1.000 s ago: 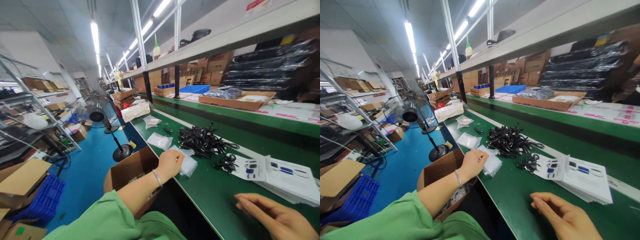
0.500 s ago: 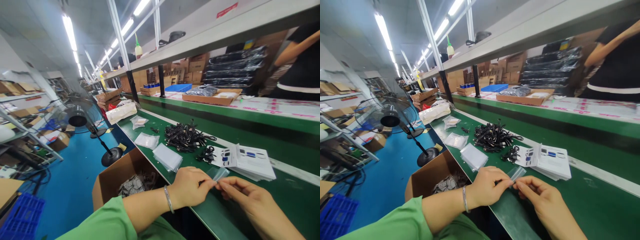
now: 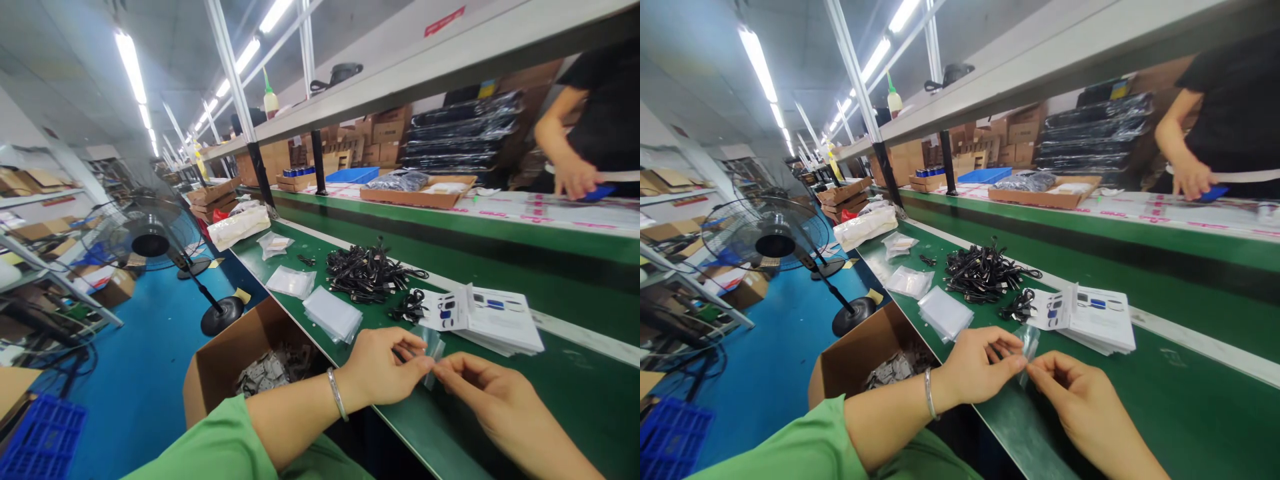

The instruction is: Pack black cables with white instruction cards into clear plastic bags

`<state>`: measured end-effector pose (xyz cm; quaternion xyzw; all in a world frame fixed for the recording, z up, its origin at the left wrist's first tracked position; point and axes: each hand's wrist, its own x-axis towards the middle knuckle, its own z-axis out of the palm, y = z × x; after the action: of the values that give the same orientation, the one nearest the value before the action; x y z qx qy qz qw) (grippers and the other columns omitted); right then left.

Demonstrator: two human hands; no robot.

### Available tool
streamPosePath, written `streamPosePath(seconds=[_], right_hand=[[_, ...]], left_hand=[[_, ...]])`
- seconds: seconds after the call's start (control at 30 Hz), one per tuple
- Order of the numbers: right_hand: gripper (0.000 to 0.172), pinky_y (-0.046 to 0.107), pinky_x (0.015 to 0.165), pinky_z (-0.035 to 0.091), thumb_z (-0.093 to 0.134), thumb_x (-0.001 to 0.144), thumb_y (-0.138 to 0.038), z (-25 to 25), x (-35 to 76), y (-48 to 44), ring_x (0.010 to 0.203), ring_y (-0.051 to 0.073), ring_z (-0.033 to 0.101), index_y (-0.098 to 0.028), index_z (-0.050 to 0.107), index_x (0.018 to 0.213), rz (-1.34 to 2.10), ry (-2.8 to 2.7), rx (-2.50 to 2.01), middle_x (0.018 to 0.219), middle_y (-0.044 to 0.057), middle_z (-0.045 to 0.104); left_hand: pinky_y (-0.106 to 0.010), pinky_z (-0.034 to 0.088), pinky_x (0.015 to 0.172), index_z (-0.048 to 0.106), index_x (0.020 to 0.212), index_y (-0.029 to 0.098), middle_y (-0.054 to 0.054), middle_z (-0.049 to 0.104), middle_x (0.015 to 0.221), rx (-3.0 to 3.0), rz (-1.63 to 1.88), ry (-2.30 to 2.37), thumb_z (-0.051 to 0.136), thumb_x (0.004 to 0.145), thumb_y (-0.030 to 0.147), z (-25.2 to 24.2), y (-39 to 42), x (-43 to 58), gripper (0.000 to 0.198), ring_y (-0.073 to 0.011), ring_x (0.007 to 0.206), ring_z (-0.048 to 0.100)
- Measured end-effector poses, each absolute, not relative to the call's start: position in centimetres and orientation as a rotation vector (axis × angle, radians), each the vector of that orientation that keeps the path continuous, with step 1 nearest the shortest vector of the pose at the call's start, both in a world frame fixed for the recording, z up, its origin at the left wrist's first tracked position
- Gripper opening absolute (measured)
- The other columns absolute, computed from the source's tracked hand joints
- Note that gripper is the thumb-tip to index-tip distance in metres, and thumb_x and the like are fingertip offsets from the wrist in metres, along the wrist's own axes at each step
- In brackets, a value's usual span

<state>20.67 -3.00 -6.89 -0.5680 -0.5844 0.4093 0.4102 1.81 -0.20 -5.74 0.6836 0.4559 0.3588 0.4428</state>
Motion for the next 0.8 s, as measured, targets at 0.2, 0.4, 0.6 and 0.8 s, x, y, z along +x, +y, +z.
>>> streamPosePath(seconds=[0.2, 0.4, 0.6, 0.8], right_hand=[[0.049, 0.026, 0.053, 0.042, 0.083, 0.073, -0.067, -7.6, 20.9, -3.1, 0.059, 0.015, 0.047, -0.021, 0.067, 0.06, 1.061, -1.532, -1.385, 0.061, 0.001, 0.06], [0.061, 0.029, 0.058, 0.044, 0.072, 0.076, -0.08, -6.5, 20.3, -3.2, 0.063, 0.017, 0.049, -0.022, 0.065, 0.06, 1.132, -1.517, -1.366, 0.064, 0.003, 0.061], [0.058, 0.029, 0.062, 0.046, 0.072, 0.078, -0.077, -6.8, 20.7, -3.1, 0.066, 0.018, 0.053, -0.022, 0.066, 0.06, 1.175, -1.519, -1.348, 0.066, 0.004, 0.063], [0.038, 0.027, 0.05, 0.035, 0.073, 0.078, -0.055, -7.5, 20.8, -3.4, 0.053, 0.014, 0.042, -0.024, 0.064, 0.057, 1.022, -1.452, -1.411, 0.055, -0.001, 0.054]], left_hand=[[-0.028, 0.062, 0.076, 0.084, 0.092, 0.011, -0.007, 0.081, 0.082, 1.453, 0.736, 1.108, 0.082, 0.085, 0.029, -4.9, 0.0, 2.6, 0.02, -0.0174, 0.074, 0.075], [-0.025, 0.058, 0.071, 0.08, 0.08, 0.01, 0.001, 0.07, 0.064, 1.168, 0.649, 1.099, 0.084, 0.082, 0.019, -3.6, 0.5, 2.6, 0.01, -0.0092, 0.058, 0.064], [-0.026, 0.058, 0.073, 0.073, 0.07, 0.013, 0.003, 0.067, 0.059, 1.149, 0.637, 1.052, 0.083, 0.077, 0.013, -4.0, 0.7, 2.6, 0.012, -0.0094, 0.058, 0.063], [-0.031, 0.058, 0.076, 0.069, 0.068, 0.018, 0.0, 0.073, 0.068, 1.702, 0.766, 1.243, 0.075, 0.074, 0.018, -5.2, 0.0, 2.9, 0.008, -0.0179, 0.07, 0.068]])
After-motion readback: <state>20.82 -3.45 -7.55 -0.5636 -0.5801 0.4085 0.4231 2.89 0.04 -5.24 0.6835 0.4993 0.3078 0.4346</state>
